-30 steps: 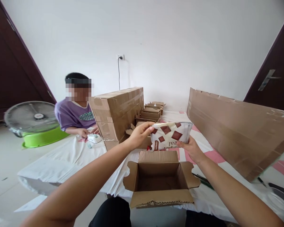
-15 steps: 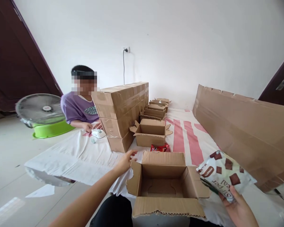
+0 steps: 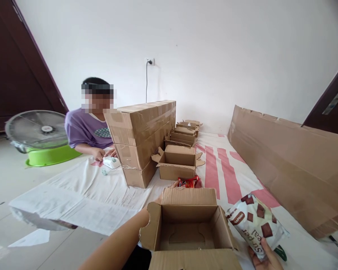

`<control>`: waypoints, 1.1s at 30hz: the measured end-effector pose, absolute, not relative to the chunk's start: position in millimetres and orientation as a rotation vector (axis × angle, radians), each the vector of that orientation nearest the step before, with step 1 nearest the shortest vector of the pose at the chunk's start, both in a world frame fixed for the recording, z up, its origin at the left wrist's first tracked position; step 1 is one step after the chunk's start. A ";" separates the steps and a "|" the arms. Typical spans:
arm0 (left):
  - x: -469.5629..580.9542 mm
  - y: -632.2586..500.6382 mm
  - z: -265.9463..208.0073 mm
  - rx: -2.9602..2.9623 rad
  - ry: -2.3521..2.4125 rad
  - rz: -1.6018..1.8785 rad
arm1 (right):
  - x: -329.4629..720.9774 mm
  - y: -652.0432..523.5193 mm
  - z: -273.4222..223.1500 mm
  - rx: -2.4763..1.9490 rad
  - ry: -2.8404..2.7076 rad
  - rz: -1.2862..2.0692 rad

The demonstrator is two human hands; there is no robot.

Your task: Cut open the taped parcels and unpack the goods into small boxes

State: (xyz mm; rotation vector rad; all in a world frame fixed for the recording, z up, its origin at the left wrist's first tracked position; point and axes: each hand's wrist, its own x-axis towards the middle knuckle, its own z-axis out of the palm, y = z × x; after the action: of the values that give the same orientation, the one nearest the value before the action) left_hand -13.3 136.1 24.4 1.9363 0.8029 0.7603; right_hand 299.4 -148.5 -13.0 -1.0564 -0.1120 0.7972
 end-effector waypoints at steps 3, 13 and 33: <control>-10.7 140.3 24.5 2.015 0.790 0.705 | 296.9 -148.5 -10.4 -1.029 -0.055 0.832; 10.6 138.4 25.0 2.280 0.771 0.550 | 291.4 -149.1 -5.3 -1.073 -0.131 0.798; -7.7 188.5 36.9 1.990 0.882 0.895 | 302.5 -149.4 -23.6 -1.028 -0.043 0.823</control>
State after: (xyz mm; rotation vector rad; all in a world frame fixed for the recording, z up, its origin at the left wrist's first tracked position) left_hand -7.7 188.5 36.9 1.9899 0.8816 0.8949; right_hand 302.5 -149.4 -23.6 -1.0283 -0.0433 0.8231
